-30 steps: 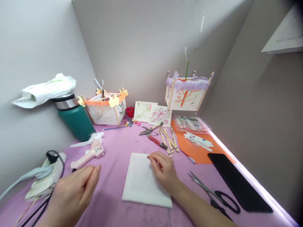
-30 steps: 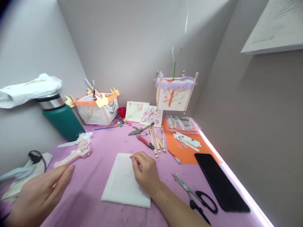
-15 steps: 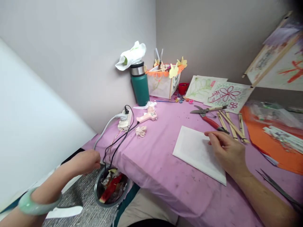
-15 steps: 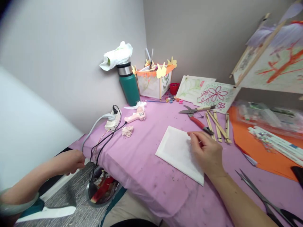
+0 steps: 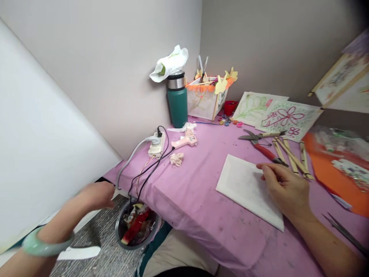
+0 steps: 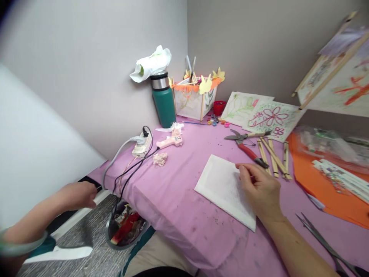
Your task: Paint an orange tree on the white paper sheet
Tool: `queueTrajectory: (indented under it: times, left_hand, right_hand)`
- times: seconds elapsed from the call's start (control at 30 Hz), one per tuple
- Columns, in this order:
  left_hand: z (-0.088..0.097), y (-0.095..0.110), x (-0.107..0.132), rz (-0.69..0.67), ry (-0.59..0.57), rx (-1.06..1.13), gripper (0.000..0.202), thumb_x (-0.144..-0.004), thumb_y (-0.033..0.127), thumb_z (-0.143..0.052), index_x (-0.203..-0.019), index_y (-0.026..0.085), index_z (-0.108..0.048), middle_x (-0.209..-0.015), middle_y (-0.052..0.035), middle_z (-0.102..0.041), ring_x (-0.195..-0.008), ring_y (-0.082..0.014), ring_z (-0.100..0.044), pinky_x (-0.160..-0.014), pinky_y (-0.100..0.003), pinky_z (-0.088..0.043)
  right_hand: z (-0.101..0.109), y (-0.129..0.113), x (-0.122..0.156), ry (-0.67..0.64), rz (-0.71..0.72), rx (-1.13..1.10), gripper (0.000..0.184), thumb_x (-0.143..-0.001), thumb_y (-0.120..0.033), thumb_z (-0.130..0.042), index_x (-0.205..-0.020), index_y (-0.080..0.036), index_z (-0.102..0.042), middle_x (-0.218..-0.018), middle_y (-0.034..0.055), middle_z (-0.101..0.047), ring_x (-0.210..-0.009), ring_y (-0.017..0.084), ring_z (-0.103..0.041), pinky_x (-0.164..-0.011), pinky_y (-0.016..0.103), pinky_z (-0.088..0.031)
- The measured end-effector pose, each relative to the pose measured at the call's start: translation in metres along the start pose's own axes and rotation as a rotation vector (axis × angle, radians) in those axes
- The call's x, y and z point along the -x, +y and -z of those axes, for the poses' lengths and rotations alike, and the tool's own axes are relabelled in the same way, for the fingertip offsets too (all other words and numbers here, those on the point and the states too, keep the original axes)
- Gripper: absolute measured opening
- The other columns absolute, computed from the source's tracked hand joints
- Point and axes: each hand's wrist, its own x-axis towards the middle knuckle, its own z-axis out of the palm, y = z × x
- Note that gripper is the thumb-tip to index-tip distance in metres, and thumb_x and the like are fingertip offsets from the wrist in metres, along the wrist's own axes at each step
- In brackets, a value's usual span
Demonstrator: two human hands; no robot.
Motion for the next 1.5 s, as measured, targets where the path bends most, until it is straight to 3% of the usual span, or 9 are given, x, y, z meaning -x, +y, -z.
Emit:
queueTrajectory:
  times: [0.13, 0.23, 0.33, 0.47, 0.6, 0.83, 1.03, 1.3, 1.5]
  left_hand:
    - [0.023, 0.044, -0.001, -0.201, -0.153, -0.048, 0.034, -0.085, 0.042, -0.049, -0.063, 0.022, -0.065, -0.059, 0.0036, -0.062, -0.059, -0.0128, -0.058, -0.060, -0.022, -0.038]
    - [0.032, 0.105, -0.009, -0.481, -0.032, 0.238, 0.035, -0.086, 0.051, -0.041, -0.087, 0.030, -0.068, -0.072, 0.0052, -0.069, -0.065, -0.0114, -0.062, -0.062, -0.021, -0.043]
    - [0.038, 0.184, -0.025, -0.753, 0.097, 0.383, 0.032, -0.086, 0.047, -0.041, -0.093, 0.031, -0.068, -0.090, 0.0027, -0.073, -0.078, -0.0146, -0.066, -0.071, -0.023, -0.047]
    - [0.039, 0.281, -0.055, -0.923, 0.040, 0.350, 0.028, -0.089, 0.032, -0.039, -0.092, 0.028, -0.067, -0.094, 0.0022, -0.072, -0.084, -0.0155, -0.066, -0.071, -0.025, -0.046]
    - [0.021, 0.330, -0.083, -0.877, 0.120, 0.241, 0.032, -0.090, 0.028, -0.035, -0.094, 0.026, -0.067, -0.094, -0.0011, -0.073, -0.086, -0.0192, -0.067, -0.069, -0.027, -0.046]
    - [-0.020, 0.331, -0.102, -0.866, 0.140, 0.239, 0.034, -0.091, 0.031, -0.033, -0.102, 0.029, -0.066, -0.104, 0.0014, -0.072, -0.087, -0.0197, -0.069, -0.071, -0.028, -0.049]
    - [-0.026, 0.326, -0.108, -0.877, 0.163, 0.335, 0.034, -0.089, 0.037, -0.035, -0.100, 0.032, -0.067, -0.101, 0.0035, -0.073, -0.085, -0.0177, -0.070, -0.070, -0.026, -0.052]
    - [-0.028, 0.325, -0.108, -0.859, 0.120, 0.380, 0.034, -0.085, 0.039, -0.038, -0.097, 0.032, -0.069, -0.100, 0.0024, -0.074, -0.084, -0.0204, -0.071, -0.071, -0.028, -0.054]
    - [-0.030, 0.325, -0.110, -0.851, 0.030, 0.305, 0.037, -0.087, 0.039, -0.033, -0.101, 0.033, -0.067, -0.104, 0.0020, -0.073, -0.085, -0.0208, -0.070, -0.074, -0.032, -0.054]
  right_hand:
    - [-0.002, 0.001, 0.001, 0.007, 0.056, -0.038, 0.020, -0.086, -0.029, -0.050, -0.082, -0.019, -0.067, -0.082, 0.0036, -0.070, -0.069, 0.016, -0.063, -0.063, 0.027, -0.046]
    - [0.000, -0.001, -0.001, -0.021, 0.064, -0.023, 0.020, -0.088, -0.025, -0.048, -0.083, -0.019, -0.067, -0.084, 0.0039, -0.070, -0.076, 0.016, -0.063, -0.068, 0.026, -0.046]
    - [0.004, -0.001, -0.013, -0.048, 0.059, 0.120, 0.022, -0.089, -0.020, -0.045, -0.094, -0.018, -0.066, -0.097, 0.0057, -0.069, -0.090, 0.017, -0.062, -0.081, 0.026, -0.045]
    - [0.010, 0.006, -0.048, -0.189, -0.063, 0.578, 0.030, -0.089, -0.021, -0.045, -0.112, -0.017, -0.064, -0.119, 0.0120, -0.062, -0.113, 0.023, -0.052, -0.094, 0.033, -0.039]
    - [0.007, 0.021, -0.080, -0.238, -0.150, 0.716, 0.025, -0.085, -0.021, -0.050, -0.099, -0.014, -0.070, -0.109, 0.0154, -0.066, -0.105, 0.028, -0.056, -0.087, 0.037, -0.043]
    - [0.003, 0.031, -0.086, -0.262, -0.100, 0.747, 0.023, -0.087, -0.030, -0.053, -0.095, -0.017, -0.070, -0.102, 0.0105, -0.068, -0.099, 0.024, -0.058, -0.086, 0.034, -0.043]
    - [0.036, 0.019, -0.068, -0.082, -0.041, 0.706, 0.020, -0.089, -0.028, -0.052, -0.096, -0.015, -0.065, -0.099, 0.0107, -0.066, -0.093, 0.024, -0.056, -0.082, 0.034, -0.042]
    - [0.108, 0.058, -0.061, 0.097, -0.352, 0.789, 0.022, -0.090, -0.029, -0.048, -0.091, -0.016, -0.066, -0.098, 0.0097, -0.067, -0.098, 0.022, -0.058, -0.083, 0.029, -0.042]
    - [0.126, 0.097, -0.089, 0.094, -0.485, 0.851, 0.029, -0.091, -0.028, -0.045, -0.095, -0.011, -0.068, -0.102, 0.0148, -0.067, -0.100, 0.024, -0.059, -0.083, 0.030, -0.042]
